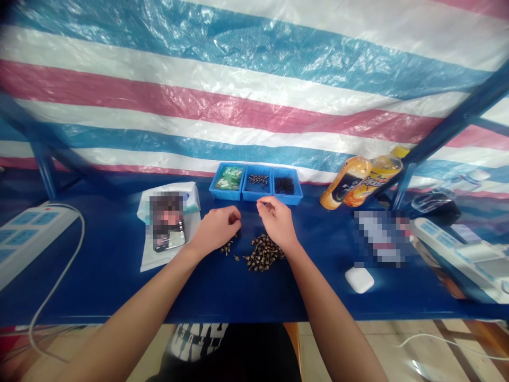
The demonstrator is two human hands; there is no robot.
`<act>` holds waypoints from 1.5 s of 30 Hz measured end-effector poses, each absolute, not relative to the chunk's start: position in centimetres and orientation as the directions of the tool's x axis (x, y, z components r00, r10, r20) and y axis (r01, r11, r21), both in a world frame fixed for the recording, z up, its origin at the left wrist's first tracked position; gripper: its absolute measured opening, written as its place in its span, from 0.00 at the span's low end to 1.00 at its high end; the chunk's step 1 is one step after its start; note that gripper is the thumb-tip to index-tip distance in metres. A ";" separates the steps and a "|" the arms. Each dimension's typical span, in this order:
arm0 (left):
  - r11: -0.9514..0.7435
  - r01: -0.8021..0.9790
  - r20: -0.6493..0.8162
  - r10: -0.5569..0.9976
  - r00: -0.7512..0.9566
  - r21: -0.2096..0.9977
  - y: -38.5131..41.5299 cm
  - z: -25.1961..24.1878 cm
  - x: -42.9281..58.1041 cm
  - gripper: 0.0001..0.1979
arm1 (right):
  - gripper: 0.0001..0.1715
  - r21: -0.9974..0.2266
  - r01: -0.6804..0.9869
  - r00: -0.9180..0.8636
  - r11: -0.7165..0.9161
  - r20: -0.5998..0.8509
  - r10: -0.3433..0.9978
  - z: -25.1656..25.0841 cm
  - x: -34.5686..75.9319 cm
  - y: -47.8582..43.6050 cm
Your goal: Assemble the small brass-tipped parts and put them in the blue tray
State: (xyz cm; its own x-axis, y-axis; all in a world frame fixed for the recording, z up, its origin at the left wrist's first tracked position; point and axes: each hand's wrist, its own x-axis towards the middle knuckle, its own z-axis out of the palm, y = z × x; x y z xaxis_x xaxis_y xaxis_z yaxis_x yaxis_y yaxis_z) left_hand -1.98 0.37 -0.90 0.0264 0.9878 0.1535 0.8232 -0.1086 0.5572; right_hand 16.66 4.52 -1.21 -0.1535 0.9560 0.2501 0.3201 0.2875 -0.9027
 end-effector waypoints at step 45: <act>-0.245 0.205 0.276 0.951 -0.138 0.948 1.2 -0.2 -1.7 0.09 | 0.10 -0.957 0.172 -0.401 0.234 0.149 0.904 -1.2 15.5 3.4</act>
